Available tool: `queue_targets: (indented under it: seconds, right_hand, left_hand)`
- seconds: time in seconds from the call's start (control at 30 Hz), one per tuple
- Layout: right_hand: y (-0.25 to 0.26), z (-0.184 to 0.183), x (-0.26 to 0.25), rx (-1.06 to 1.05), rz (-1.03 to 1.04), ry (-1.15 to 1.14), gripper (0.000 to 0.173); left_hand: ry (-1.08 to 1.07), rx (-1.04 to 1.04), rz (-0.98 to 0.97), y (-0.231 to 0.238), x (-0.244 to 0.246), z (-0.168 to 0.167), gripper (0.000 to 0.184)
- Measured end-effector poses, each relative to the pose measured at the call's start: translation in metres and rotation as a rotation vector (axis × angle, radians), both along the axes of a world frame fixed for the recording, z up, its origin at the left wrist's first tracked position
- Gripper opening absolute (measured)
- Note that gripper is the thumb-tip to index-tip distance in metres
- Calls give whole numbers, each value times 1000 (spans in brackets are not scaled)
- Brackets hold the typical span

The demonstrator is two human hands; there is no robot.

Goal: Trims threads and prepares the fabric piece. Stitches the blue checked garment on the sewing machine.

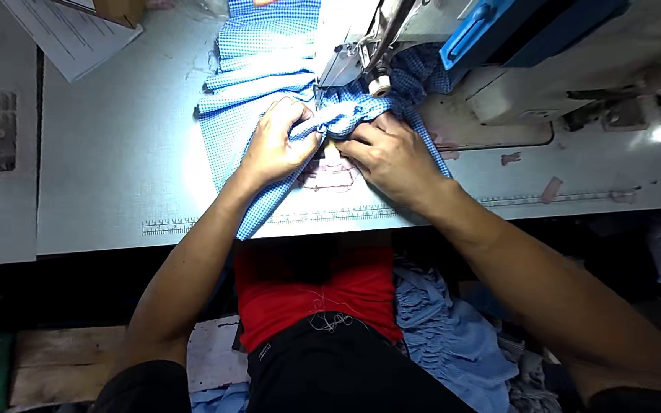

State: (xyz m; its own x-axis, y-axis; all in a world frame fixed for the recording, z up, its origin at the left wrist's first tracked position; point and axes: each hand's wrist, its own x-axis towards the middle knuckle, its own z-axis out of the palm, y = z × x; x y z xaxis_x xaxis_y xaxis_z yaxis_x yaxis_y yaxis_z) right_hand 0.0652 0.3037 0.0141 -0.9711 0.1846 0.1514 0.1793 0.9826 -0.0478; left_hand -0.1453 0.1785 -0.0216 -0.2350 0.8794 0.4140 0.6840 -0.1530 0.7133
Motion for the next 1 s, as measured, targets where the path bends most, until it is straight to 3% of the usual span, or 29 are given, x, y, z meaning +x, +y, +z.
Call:
queue_targets:
  seconds: [0.13, 0.23, 0.43, 0.5, 0.6, 0.67, 0.73, 0.87, 0.93, 1.0]
  right_hand:
    - [18, 4, -10, 97, 209, -3, 20]
    - [29, 2, -7, 0, 379, 8, 28]
    - [4, 1, 31, -167, 424, 11, 25]
    - [7, 0, 45, -167, 448, 29, 34]
    - [13, 10, 73, -13, 282, -73, 49]
    - [3, 32, 82, 71, -22, -254, 46]
    - [-18, 53, 75, 22, -197, -163, 34]
    - [-41, 44, 20, -280, -30, 391, 19]
    - [-27, 14, -8, -310, -20, 369, 24]
    - [-14, -9, -18, -269, -116, 169, 32]
  left_hand:
    - [-5, 20, 13, 1, -2, -2, 23]
    - [-18, 21, 11, 1, -3, -3, 23]
    - [36, 19, -13, 0, -2, 0, 19]
    - [42, 24, -19, 1, -3, -2, 19]
    - [47, 33, -21, 0, -2, -1, 19]
    - [108, 65, -22, -2, 0, -2, 19]
    - [268, 87, -66, -6, 6, 2, 20]
    - [532, 62, -230, -23, 27, 6, 10]
    - [456, 13, -280, -33, 31, 4, 9]
    - [267, -41, -274, -43, 28, 6, 16]
